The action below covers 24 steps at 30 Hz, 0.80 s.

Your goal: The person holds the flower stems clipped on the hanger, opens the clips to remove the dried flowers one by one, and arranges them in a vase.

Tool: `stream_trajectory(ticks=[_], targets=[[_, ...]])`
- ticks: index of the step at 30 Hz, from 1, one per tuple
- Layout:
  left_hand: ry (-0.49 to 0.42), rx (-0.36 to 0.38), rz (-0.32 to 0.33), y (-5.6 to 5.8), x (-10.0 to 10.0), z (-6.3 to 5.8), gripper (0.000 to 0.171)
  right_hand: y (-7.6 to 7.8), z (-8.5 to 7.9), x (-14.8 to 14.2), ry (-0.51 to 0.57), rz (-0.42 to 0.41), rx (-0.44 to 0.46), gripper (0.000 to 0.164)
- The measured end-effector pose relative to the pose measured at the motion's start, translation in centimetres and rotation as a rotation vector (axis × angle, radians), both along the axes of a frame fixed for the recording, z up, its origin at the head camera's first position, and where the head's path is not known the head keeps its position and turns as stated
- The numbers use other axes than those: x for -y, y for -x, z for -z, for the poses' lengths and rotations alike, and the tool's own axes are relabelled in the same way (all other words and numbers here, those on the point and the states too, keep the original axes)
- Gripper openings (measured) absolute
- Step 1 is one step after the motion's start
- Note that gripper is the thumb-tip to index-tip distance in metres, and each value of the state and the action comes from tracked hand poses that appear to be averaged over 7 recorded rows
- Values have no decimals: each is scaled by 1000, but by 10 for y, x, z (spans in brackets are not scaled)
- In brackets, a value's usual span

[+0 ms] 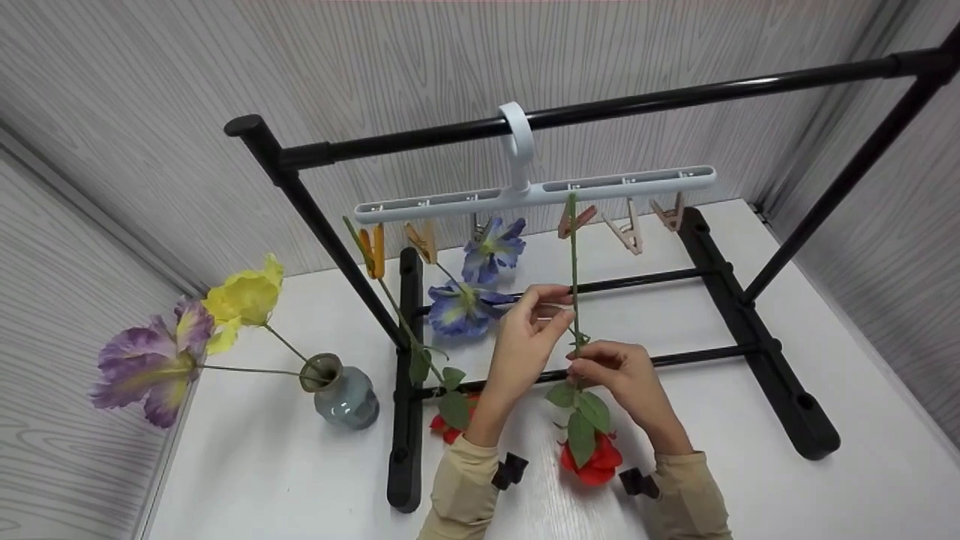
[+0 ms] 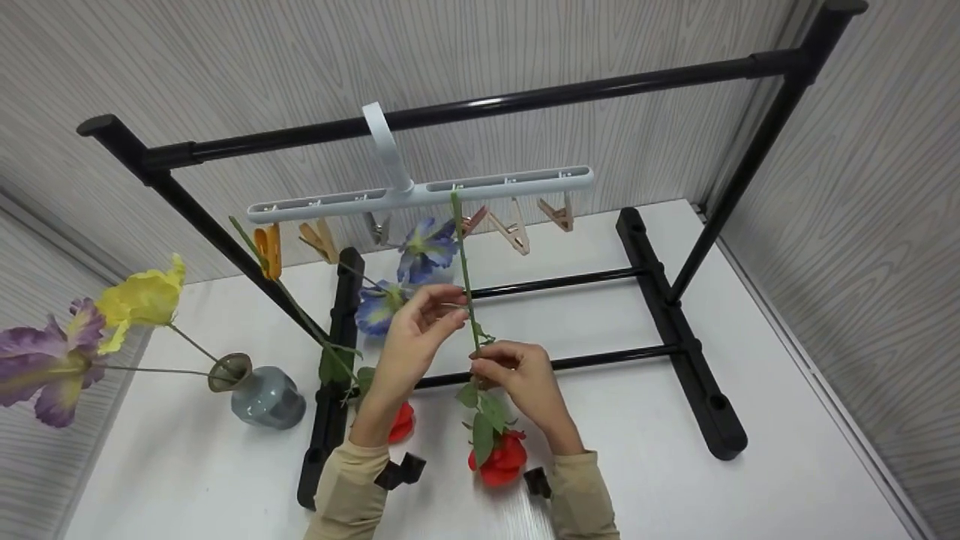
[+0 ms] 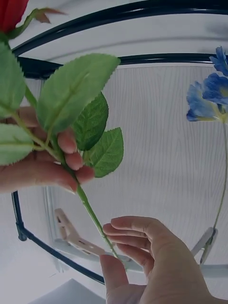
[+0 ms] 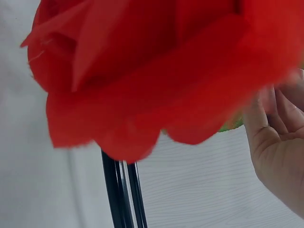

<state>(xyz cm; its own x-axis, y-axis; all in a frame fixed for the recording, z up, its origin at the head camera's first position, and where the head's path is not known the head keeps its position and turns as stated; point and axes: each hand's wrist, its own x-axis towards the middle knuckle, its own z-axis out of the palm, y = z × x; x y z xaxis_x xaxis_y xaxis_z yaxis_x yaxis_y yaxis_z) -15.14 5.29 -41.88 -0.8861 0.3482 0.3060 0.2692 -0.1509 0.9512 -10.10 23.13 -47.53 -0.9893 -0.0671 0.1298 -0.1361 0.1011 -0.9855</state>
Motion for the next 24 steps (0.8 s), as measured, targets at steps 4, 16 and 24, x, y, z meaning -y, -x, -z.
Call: stream_trajectory(ticks=[4,16,24], targets=[[45,-28,-70,-3,-3,5,26,0,1,2,-17,-10,10,13],[210,-676,-442,-11,-4,22,30,-1,-2,7,-54,44,-11,16],[690,-1197,-460,-14,0,32,11,-1,-1,9,-141,91,-104,6]])
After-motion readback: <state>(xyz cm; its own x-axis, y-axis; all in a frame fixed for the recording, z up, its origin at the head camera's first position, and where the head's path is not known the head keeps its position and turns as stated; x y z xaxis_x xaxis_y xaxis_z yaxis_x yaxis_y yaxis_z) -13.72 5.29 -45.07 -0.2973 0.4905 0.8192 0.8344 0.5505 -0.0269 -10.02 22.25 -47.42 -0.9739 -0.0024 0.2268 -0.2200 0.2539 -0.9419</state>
